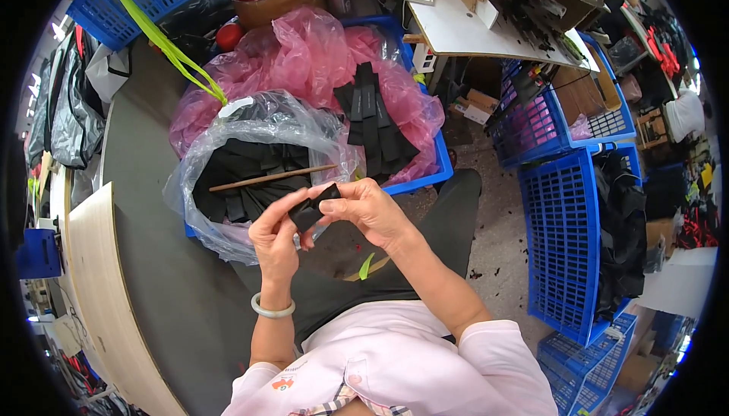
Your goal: Inspecting and sorting black fabric strips in a manufacturing facility.
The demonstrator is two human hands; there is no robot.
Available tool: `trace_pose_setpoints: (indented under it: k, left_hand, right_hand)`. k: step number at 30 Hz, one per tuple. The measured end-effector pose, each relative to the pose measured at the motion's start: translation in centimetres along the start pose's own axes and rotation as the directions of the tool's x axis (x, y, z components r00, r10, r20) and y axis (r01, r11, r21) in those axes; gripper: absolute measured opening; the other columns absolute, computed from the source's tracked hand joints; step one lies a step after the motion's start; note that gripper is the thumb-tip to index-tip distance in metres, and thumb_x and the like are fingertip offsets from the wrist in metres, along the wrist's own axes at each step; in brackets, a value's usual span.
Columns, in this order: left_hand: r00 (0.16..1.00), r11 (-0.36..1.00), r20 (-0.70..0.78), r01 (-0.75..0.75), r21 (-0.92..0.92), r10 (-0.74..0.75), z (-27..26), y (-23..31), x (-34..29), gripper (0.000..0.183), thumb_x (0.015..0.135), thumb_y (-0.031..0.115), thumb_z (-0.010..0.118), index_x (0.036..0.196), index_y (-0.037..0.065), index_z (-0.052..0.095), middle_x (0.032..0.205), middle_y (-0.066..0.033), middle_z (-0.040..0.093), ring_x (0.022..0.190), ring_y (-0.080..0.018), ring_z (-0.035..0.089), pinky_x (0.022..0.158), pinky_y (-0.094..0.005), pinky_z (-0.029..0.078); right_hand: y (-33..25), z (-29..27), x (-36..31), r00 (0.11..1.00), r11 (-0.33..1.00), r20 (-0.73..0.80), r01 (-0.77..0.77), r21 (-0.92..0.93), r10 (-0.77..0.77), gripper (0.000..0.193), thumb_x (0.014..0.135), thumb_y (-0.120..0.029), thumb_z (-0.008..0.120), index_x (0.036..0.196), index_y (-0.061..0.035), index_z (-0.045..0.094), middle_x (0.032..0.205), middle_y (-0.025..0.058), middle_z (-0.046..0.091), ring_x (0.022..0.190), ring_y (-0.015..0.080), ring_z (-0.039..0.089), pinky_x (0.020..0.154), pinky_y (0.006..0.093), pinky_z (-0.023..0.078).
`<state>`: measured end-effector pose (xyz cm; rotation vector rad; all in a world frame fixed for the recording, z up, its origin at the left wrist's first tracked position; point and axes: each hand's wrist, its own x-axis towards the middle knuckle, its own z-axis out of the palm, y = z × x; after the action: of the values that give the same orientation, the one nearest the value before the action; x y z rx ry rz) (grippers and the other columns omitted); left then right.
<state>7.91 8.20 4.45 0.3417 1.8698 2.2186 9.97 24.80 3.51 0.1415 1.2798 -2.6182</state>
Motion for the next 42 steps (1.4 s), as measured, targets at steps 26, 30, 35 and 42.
trace_pose_setpoints:
  k: [26,30,35,42]
  left_hand:
    - [0.981,0.692,0.195,0.154,-0.705,-0.02,-0.7,-2.4,1.6,0.025,0.078,0.003,0.057,0.102,-0.005,0.057,0.086,-0.016,0.066,0.114,-0.0393,0.051,0.101,-0.0444,0.037]
    - [0.957,0.589,0.125,0.262,-0.764,-0.263,-1.2,-3.4,2.0,0.021,0.084,0.004,0.053,0.103,-0.001,0.058,0.079,-0.0126,0.065,0.115,-0.0381,0.05,0.104,-0.0463,0.033]
    - [0.886,0.37,0.07,0.262,-0.891,-0.458,-1.5,-4.8,2.1,0.022,0.09,0.016,0.053,0.105,0.0,0.057,0.077,-0.0083,0.064,0.109,-0.0321,0.055,0.102,-0.0468,0.036]
    - [0.869,0.509,-0.079,0.21,-0.835,-0.488,-0.8,-3.9,2.7,0.027,0.092,0.023,0.052,0.1,-0.002,0.059,0.072,-0.0085,0.063,0.107,-0.0334,0.056,0.097,-0.0439,0.041]
  right_hand:
    - [4.3,1.5,0.0,0.817,0.758,0.419,-0.548,0.354,0.395,0.024,0.096,-0.025,0.042,0.109,-0.0048,0.048,0.054,0.0137,0.056,0.028,0.0096,0.04,0.026,0.0204,0.031]
    - [4.4,2.0,1.5,0.919,0.926,0.117,-0.368,-0.081,0.376,0.02,0.095,-0.022,0.046,0.1,-0.0053,0.055,0.052,0.0111,0.056,0.031,0.0083,0.042,0.03,0.0189,0.033]
    - [3.7,1.7,2.1,0.974,0.975,-0.083,-0.205,0.08,0.211,0.019,0.084,-0.014,0.063,0.074,0.0016,0.064,0.054,0.0013,0.052,0.042,0.0066,0.046,0.038,0.0205,0.034]
    - [7.0,1.7,2.3,0.865,0.486,0.026,0.306,-0.819,-0.501,0.008,0.075,-0.008,0.068,0.076,-0.0016,0.064,0.057,0.0093,0.058,0.046,0.0164,0.056,0.042,0.0272,0.043]
